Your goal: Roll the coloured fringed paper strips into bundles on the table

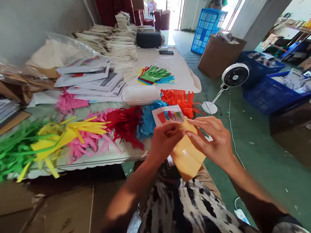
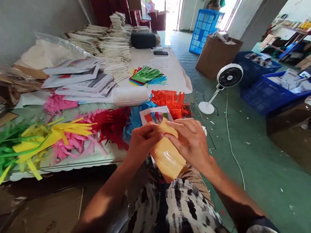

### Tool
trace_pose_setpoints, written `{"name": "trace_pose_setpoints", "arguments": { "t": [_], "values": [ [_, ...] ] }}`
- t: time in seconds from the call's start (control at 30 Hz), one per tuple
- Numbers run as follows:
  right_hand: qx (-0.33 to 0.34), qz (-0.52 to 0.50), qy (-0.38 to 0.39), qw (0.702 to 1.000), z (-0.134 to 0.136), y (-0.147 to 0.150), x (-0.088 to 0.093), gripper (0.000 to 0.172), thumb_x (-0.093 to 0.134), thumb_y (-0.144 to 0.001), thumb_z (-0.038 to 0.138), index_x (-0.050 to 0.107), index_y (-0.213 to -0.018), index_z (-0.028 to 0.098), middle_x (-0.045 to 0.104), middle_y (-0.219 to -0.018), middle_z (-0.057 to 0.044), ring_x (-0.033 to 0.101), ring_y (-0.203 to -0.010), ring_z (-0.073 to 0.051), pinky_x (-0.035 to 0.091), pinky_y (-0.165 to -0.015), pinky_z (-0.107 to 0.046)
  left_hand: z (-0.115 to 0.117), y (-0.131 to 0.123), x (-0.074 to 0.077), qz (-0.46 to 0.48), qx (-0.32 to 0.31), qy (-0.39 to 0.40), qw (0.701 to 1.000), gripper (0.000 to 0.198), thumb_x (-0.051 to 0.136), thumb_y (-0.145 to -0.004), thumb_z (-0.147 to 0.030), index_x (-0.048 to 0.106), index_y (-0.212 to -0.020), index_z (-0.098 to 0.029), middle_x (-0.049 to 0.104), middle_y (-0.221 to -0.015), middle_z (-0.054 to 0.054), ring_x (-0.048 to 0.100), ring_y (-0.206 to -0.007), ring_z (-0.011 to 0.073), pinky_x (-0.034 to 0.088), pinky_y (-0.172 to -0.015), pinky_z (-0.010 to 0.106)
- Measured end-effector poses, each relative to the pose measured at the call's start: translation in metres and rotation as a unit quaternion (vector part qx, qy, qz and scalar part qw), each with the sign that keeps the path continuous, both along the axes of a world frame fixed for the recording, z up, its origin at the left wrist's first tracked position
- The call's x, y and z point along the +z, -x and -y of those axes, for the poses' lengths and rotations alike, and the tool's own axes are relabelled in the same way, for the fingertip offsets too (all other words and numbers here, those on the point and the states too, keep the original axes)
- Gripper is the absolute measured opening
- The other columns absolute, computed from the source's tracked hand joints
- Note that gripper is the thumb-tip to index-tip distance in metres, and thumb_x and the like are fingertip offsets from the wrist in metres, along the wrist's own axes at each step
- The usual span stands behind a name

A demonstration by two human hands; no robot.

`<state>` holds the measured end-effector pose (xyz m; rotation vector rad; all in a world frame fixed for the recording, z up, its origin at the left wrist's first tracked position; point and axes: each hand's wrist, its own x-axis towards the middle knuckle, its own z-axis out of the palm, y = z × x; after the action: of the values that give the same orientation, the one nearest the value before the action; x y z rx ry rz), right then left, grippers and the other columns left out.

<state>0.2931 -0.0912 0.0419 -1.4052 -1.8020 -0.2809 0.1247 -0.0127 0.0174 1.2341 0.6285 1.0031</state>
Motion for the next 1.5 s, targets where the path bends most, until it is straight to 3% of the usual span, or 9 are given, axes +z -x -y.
{"name": "trace_pose_setpoints", "arguments": {
  "t": [0.1, 0.27, 0.6, 0.83, 1.07, 1.3, 1.5],
  "values": [
    [0.016, -0.004, -0.028, 0.999, 0.003, 0.000, -0.003, 0.038, 0.079, -0.092, 0.027, 0.071, -0.129, 0.031, 0.079, -0.113, -0.004, 0.074, -0.104, -0.023, 0.055, -0.092, -0.041, 0.005, 0.002, 0.001, 0.003, 0.000, -0.063, 0.998, 0.019, 0.087, -0.079, -0.035, 0.080, -0.084, -0.018, 0.065, -0.092, 0.002, 0.059, -0.083, 0.0132, 0.048, -0.070, 0.021],
    [0.014, 0.033, -0.055, 0.998, 0.003, -0.007, -0.012, 0.047, 0.078, -0.092, 0.022, 0.068, -0.136, 0.036, 0.079, -0.119, -0.003, 0.072, -0.109, -0.024, 0.053, -0.099, -0.044, 0.013, 0.003, 0.001, 0.029, -0.081, -0.050, 0.995, 0.026, 0.079, -0.088, -0.043, 0.081, -0.088, -0.017, 0.064, -0.108, 0.007, 0.062, -0.095, 0.0173, 0.054, -0.076, 0.024],
    [0.024, 0.092, -0.039, 0.995, 0.008, -0.015, -0.011, 0.038, 0.073, -0.095, 0.021, 0.073, -0.129, 0.037, 0.083, -0.109, 0.001, 0.074, -0.106, -0.023, 0.047, -0.105, -0.046, 0.012, 0.004, -0.010, -0.034, -0.086, -0.121, 0.988, 0.039, 0.070, -0.094, -0.042, 0.060, -0.068, -0.015, 0.059, -0.090, 0.005, 0.055, -0.077, 0.0133, 0.047, -0.062, 0.023],
    [0.062, -0.026, 0.003, 0.998, 0.007, -0.007, -0.012, 0.023, 0.070, -0.096, 0.019, 0.079, -0.112, 0.032, 0.083, -0.100, 0.001, 0.075, -0.100, -0.023, 0.052, -0.099, -0.046, 0.017, 0.006, -0.007, -0.066, -0.050, -0.197, 0.977, 0.027, 0.064, -0.095, -0.026, 0.059, -0.070, -0.017, 0.064, -0.095, 0.006, 0.060, -0.083, 0.0142, 0.050, -0.071, 0.024],
    [0.083, -0.114, 0.064, 0.988, 0.010, -0.006, -0.010, 0.019, 0.069, -0.098, 0.022, 0.080, -0.106, 0.035, 0.083, -0.098, 0.001, 0.074, -0.102, -0.024, 0.055, -0.098, -0.049, 0.020, 0.015, -0.005, -0.085, -0.082, -0.223, 0.968, 0.024, 0.061, -0.097, -0.028, 0.063, -0.075, -0.018, 0.062, -0.093, 0.006, 0.058, -0.080, 0.0151, 0.048, -0.070, 0.027],
    [0.077, -0.018, 0.026, 0.997, 0.015, -0.006, -0.009, 0.033, 0.078, -0.092, 0.027, 0.074, -0.123, 0.036, 0.081, -0.115, -0.001, 0.073, -0.113, -0.026, 0.049, -0.112, -0.053, 0.018, 0.017, -0.006, -0.106, -0.058, -0.222, 0.967, 0.013, 0.062, -0.092, -0.023, 0.063, -0.080, -0.018, 0.061, -0.086, 0.003, 0.055, -0.082, 0.0168, 0.046, -0.075, 0.029],
    [0.057, 0.052, -0.012, 0.997, 0.017, -0.009, -0.012, 0.038, 0.081, -0.090, 0.025, 0.073, -0.124, 0.037, 0.082, -0.113, 0.001, 0.074, -0.110, -0.025, 0.047, -0.113, -0.052, 0.018, 0.015, -0.011, -0.074, -0.076, -0.193, 0.976, 0.025, 0.062, -0.094, -0.025, 0.054, -0.071, -0.019, 0.052, -0.085, 0.002, 0.051, -0.078, 0.0146, 0.043, -0.067, 0.027]
  ]
}}
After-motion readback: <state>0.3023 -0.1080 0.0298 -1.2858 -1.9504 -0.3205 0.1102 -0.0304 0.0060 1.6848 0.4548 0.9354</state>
